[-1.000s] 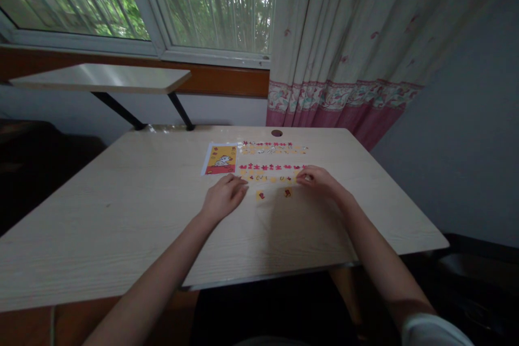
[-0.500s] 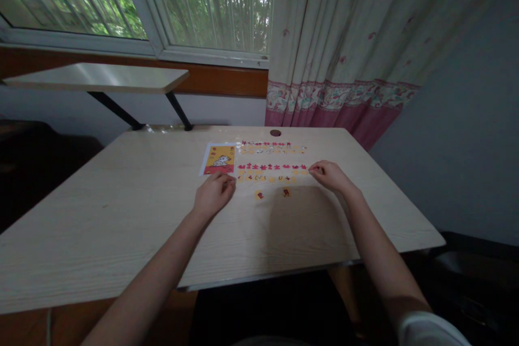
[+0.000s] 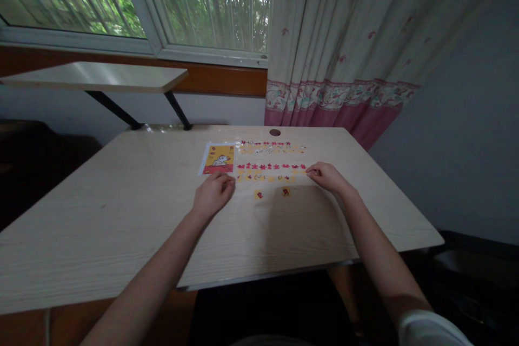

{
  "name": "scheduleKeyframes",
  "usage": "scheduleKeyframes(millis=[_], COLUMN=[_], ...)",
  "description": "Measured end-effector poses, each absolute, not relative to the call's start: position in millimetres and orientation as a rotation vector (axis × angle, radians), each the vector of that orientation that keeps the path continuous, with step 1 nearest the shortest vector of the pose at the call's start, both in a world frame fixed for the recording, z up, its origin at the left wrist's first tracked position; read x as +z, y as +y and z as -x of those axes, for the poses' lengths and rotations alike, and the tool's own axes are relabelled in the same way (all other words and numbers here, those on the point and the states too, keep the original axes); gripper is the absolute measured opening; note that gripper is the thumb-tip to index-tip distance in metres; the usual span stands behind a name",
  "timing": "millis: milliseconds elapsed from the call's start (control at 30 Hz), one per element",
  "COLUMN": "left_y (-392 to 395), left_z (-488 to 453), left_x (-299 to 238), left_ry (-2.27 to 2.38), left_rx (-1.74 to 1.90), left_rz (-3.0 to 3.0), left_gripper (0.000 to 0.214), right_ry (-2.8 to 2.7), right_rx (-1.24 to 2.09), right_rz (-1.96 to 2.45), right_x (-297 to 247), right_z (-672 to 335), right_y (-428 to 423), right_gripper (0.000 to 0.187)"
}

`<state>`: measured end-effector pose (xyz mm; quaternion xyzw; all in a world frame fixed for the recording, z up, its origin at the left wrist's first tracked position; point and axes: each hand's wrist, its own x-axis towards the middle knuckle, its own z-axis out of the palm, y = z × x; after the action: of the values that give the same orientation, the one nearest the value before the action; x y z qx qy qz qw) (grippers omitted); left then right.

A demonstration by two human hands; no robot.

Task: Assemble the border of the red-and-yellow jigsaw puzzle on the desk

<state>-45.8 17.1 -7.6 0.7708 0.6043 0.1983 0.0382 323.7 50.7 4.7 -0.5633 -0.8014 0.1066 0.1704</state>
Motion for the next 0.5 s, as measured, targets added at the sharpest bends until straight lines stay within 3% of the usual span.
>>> scheduleKeyframes(millis=[500], left_y=[15.8], left_z=[45.1], left_x=[-8.5], left_ry=[1.834], left_rx=[0.625], left_rz=[-2.351], left_gripper=[0.028], right_ry=[-2.175], right_rx=[0.375], right_rz=[1.658], right_x=[-1.3], right_z=[-321.8], right_y=[54.2], right_gripper=[0.013])
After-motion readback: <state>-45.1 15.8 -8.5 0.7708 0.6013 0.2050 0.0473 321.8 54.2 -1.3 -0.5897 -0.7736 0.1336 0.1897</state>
